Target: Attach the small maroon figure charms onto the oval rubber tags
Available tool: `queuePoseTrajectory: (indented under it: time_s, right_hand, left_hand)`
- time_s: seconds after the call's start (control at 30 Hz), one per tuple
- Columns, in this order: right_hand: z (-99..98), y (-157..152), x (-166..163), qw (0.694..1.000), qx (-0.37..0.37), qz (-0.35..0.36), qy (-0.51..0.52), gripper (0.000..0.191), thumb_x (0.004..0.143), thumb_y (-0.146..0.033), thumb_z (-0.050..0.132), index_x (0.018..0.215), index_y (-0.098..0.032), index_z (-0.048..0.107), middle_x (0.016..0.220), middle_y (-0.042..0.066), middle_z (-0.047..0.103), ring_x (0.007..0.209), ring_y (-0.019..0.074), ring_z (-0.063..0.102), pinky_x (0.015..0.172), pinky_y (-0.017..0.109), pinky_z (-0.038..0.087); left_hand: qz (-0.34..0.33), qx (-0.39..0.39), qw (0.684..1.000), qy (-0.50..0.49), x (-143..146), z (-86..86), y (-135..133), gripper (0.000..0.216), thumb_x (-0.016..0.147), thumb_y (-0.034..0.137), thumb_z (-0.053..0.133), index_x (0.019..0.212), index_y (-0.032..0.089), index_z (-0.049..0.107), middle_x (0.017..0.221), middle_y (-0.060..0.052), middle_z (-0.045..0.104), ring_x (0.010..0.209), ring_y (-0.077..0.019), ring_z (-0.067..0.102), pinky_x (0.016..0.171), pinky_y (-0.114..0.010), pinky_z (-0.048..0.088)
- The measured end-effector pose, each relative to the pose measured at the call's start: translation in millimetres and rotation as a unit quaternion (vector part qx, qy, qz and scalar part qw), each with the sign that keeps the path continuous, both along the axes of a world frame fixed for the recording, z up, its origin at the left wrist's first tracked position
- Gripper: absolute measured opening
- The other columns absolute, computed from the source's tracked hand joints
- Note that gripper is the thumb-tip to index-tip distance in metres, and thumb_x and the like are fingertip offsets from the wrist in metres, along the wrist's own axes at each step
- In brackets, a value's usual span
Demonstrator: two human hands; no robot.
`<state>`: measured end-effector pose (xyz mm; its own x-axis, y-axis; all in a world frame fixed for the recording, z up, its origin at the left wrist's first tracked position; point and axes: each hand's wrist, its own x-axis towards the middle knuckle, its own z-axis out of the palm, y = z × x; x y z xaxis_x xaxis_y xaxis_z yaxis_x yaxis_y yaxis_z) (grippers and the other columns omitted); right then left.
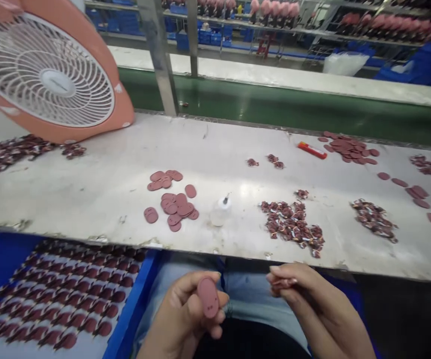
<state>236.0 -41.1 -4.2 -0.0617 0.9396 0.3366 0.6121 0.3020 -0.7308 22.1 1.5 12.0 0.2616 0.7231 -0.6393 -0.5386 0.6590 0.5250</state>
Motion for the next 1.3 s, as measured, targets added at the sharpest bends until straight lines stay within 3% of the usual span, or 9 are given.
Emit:
queuePoseTrajectory:
  time_s: [0.17,0.27,0.47,0.7,1.03,1.3]
  right_hand:
    - [30.2,21,-36,0.967,-0.114,0.174,0.147,0.041,0.094,-0.010,0.054,0.128,-0.033,0.054,0.097,-0.001,0.070,0.084,0.0124,0.068,0.075,0.019,0.056]
    - [35.7,33,-44,0.960,-0.143,0.178,0.164,0.039,0.091,-0.010,0.063,0.122,-0.033,0.060,0.095,-0.004,0.071,0.082,0.0097,0.067,0.076,0.016,0.053]
    - [44.7,50,-55,0.953,-0.166,0.225,0.118,0.024,0.090,-0.009,0.063,0.106,-0.025,0.070,0.086,-0.001,0.068,0.078,0.0090,0.064,0.071,0.015,0.050]
    - [49.3,53,-55,0.959,-0.162,0.218,0.084,0.026,0.088,-0.006,0.065,0.106,-0.024,0.067,0.084,-0.005,0.069,0.074,0.0064,0.063,0.070,0.014,0.048]
    - [56.1,59,-55,0.953,-0.139,0.269,0.010,0.022,0.088,-0.004,0.062,0.101,-0.021,0.065,0.085,-0.002,0.070,0.077,0.0114,0.064,0.073,0.021,0.050]
    - [61.8,61,-56,0.947,-0.129,0.293,-0.026,0.016,0.090,-0.004,0.058,0.086,-0.020,0.061,0.082,-0.002,0.066,0.073,0.0104,0.061,0.069,0.020,0.049]
  left_hand:
    - [-0.027,0.012,0.999,-0.029,-8,-7.8,-5,0.039,0.053,0.048,0.088,0.078,0.020,0.079,0.061,-0.002,0.066,0.054,-0.0105,0.058,0.051,-0.019,0.047]
    - [-0.026,0.032,0.999,-0.036,-13,-11.8,-6,0.036,0.056,0.049,0.087,0.078,0.021,0.079,0.063,-0.001,0.066,0.054,-0.0102,0.058,0.050,-0.019,0.047]
    - [-0.048,0.028,0.997,-0.045,-21,-10.8,-5,0.036,0.056,0.050,0.086,0.069,0.017,0.077,0.062,0.000,0.066,0.053,-0.0078,0.057,0.052,-0.017,0.048]
    - [-0.054,0.036,0.995,-0.069,-24,-20.0,-7,0.033,0.061,0.047,0.084,0.072,0.017,0.077,0.066,-0.001,0.068,0.053,-0.0083,0.059,0.052,-0.017,0.050]
    - [-0.053,0.017,0.996,-0.065,-26,-26.0,-11,0.035,0.063,0.047,0.084,0.079,0.018,0.076,0.067,-0.002,0.071,0.053,-0.0085,0.062,0.052,-0.017,0.051]
    - [-0.051,0.012,0.996,-0.067,-27,-26.6,-9,0.039,0.062,0.047,0.085,0.083,0.016,0.075,0.063,0.000,0.069,0.052,-0.0083,0.061,0.052,-0.017,0.051]
